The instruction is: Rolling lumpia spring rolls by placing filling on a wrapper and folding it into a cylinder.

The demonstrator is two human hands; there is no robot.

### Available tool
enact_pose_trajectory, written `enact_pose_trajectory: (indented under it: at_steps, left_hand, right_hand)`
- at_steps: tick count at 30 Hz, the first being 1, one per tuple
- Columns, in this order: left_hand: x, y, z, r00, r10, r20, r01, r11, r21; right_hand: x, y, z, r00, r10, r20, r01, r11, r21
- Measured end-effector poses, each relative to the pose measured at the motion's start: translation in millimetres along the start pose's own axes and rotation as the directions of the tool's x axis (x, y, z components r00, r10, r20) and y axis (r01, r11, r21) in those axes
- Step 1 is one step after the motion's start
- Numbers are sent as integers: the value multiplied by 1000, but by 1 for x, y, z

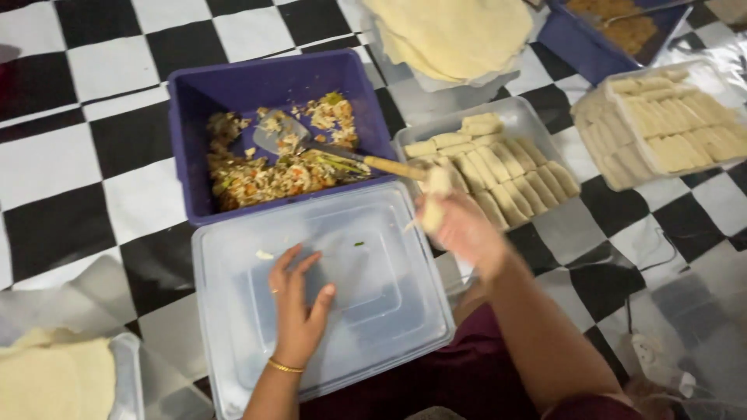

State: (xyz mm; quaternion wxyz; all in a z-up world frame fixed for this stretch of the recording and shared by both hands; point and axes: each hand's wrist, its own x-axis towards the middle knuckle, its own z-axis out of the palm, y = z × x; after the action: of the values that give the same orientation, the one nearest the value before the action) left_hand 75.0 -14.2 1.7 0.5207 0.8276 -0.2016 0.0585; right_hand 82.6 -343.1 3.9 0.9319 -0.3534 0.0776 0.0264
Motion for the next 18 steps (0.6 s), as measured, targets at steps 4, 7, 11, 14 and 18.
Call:
enact_pose_trajectory:
  at_steps: [4,7,11,14,18]
  left_hand:
    - [2,-10,-3,999,27,-43,-24,997,74]
    - [0,-14,1,997,24,-72,-17,995,94]
    - [1,-12,3,999,-21,-34,26,989,148]
    - [4,-9,5,998,-59,-24,62,984,168]
    - [4,-13,7,998,-50,-35,56,983,176]
  right_hand:
    - [19,-87,-130,950,-278,140,306,915,-263]
    - [42,-135,-205,806,-437,-399,-38,634,-773]
    - [60,-159,-261,774,-528,-350,-211,306,-928]
    - [70,-162,-266,778,-439,-449,-301,367,-880]
    - [72,-167,-227,754,-263,-603,-559,225,-798]
